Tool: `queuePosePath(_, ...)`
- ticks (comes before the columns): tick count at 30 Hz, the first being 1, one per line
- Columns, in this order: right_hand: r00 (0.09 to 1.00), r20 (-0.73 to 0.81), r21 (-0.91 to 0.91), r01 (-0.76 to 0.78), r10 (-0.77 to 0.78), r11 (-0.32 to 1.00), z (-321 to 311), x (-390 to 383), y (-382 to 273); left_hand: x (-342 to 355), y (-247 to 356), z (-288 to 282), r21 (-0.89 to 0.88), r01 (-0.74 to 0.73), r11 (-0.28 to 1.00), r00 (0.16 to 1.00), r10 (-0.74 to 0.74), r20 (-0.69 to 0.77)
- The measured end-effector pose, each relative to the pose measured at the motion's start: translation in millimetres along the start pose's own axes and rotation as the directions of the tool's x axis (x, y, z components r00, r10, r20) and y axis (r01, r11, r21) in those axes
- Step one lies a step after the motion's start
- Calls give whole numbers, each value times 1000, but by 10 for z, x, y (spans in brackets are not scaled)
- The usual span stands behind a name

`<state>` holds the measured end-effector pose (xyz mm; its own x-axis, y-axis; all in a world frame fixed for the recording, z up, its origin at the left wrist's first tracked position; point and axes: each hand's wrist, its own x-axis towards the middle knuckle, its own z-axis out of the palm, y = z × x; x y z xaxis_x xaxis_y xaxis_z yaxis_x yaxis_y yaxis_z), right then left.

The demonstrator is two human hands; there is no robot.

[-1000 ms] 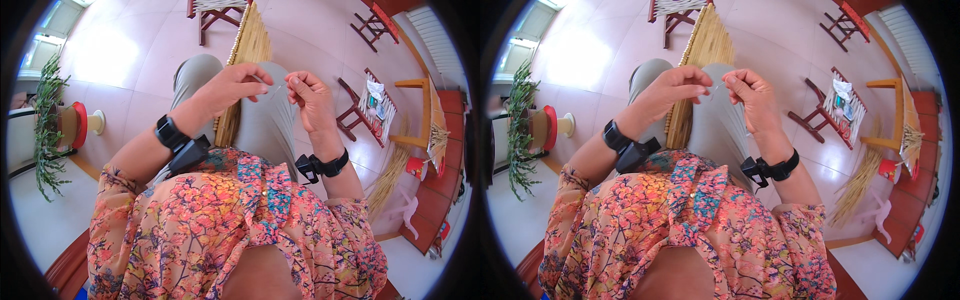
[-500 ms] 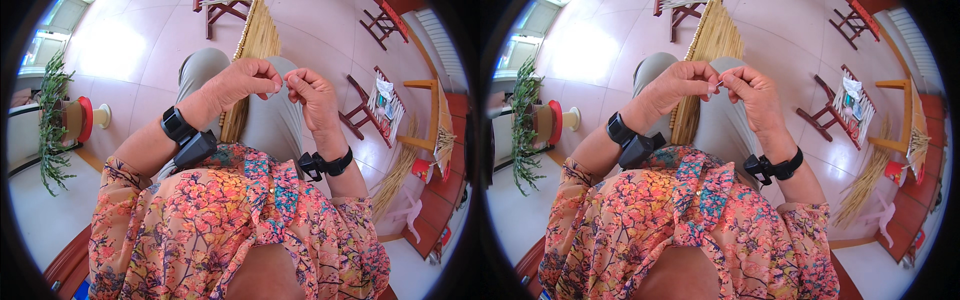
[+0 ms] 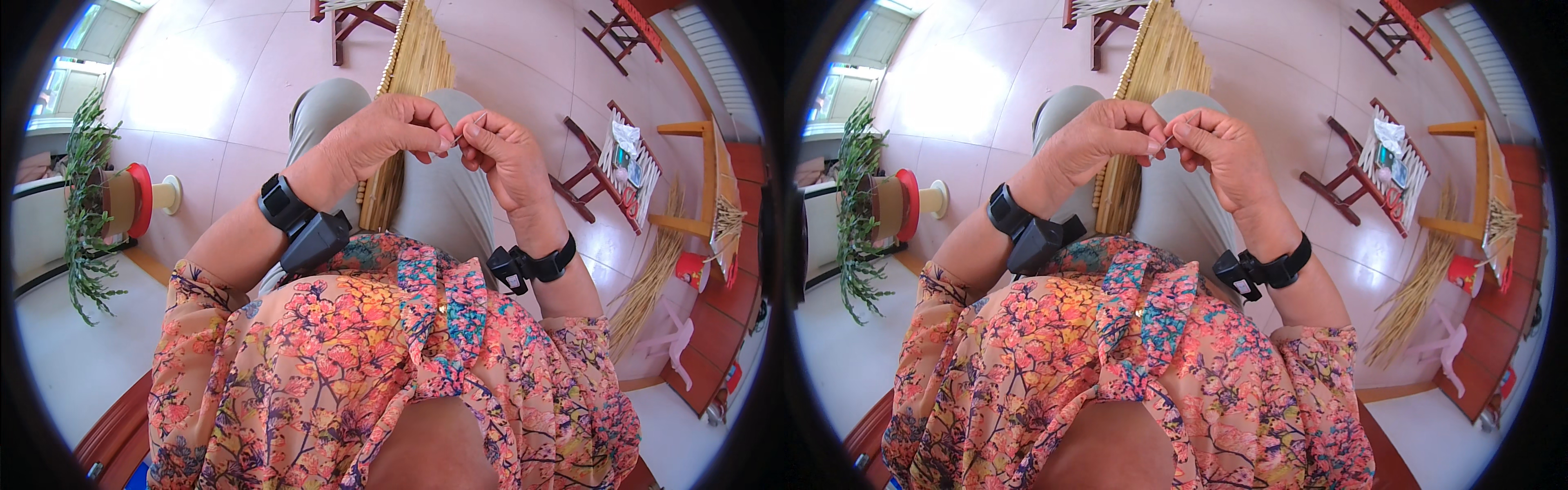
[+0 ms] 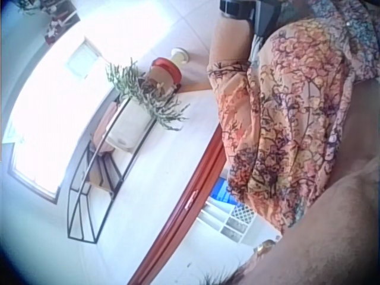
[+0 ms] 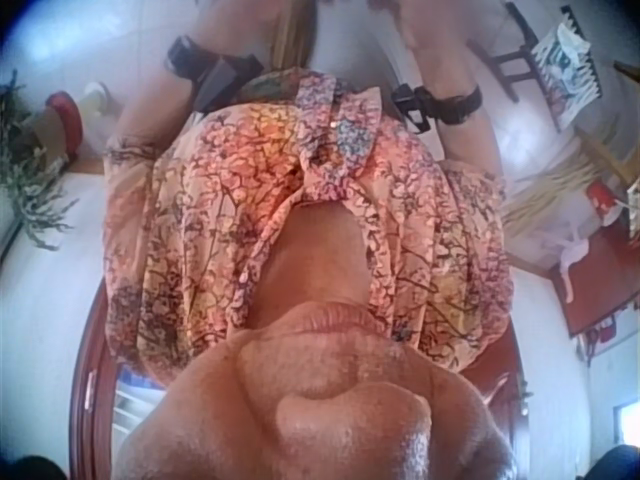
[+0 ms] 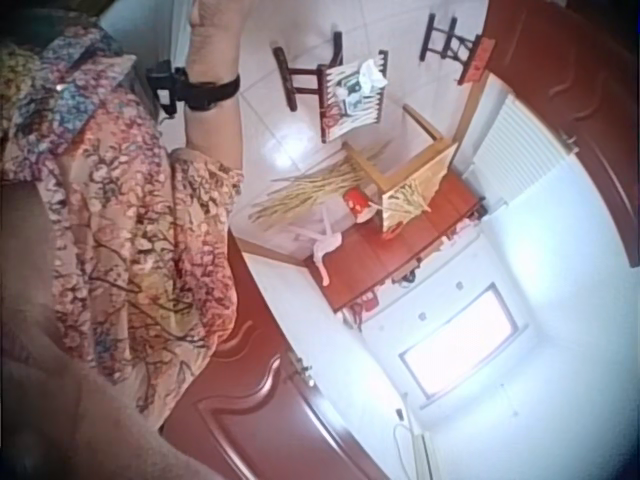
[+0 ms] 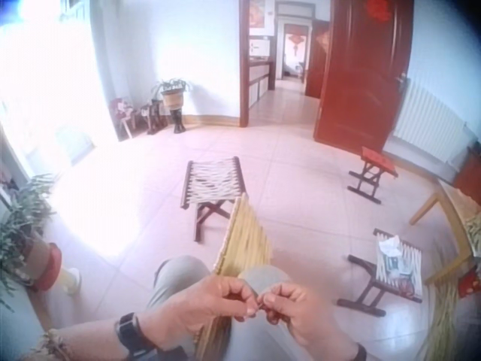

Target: Assembling or weaving a mat from thin wooden or reed slats using thread and a needle.

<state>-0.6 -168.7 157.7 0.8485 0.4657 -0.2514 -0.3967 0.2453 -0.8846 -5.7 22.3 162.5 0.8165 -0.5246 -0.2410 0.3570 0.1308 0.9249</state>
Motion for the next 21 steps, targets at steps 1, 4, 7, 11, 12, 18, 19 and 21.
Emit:
queuePosePath(1, 1000, 11, 7, -10, 10, 1000, -8, 6, 8, -1, -2, -3, 5, 3, 1000, 1000, -3, 0)
queuePosePath(4, 999, 24, 15, -27, 27, 1000, -6, -8, 8, -1, 1, 0, 13, 13, 1000, 1000, -13, 1)
queuePosePath(7, 999, 35, 24, -38, 37, 999, 3, -18, 13, -13, 25, 22, 9, 13, 1000, 1000, -13, 19)
queuePosePath(11, 997, 62, 50, -53, 50, 997, -5, -14, 27, -5, 0, 14, -3, 17, 1000, 999, -17, 28)
queuePosePath(12, 997, 61, 51, -53, 50, 997, -6, -15, 25, 1, -3, 5, 4, 11, 1000, 1000, -11, 25)
queuePosePath(18, 996, 70, 69, -52, 47, 996, -41, -20, -3, 11, 26, 4, 33, 25, 999, 999, -24, -40)
queuePosePath(19, 997, 72, 85, -39, 33, 996, -67, -28, -6, 16, 31, 7, 49, 28, 998, 998, -25, -64)
queuePosePath(21, 999, 46, 89, -5, 1, 996, -144, -63, -24, -16, 114, -93, 172, -11, 985, 995, 27, -92)
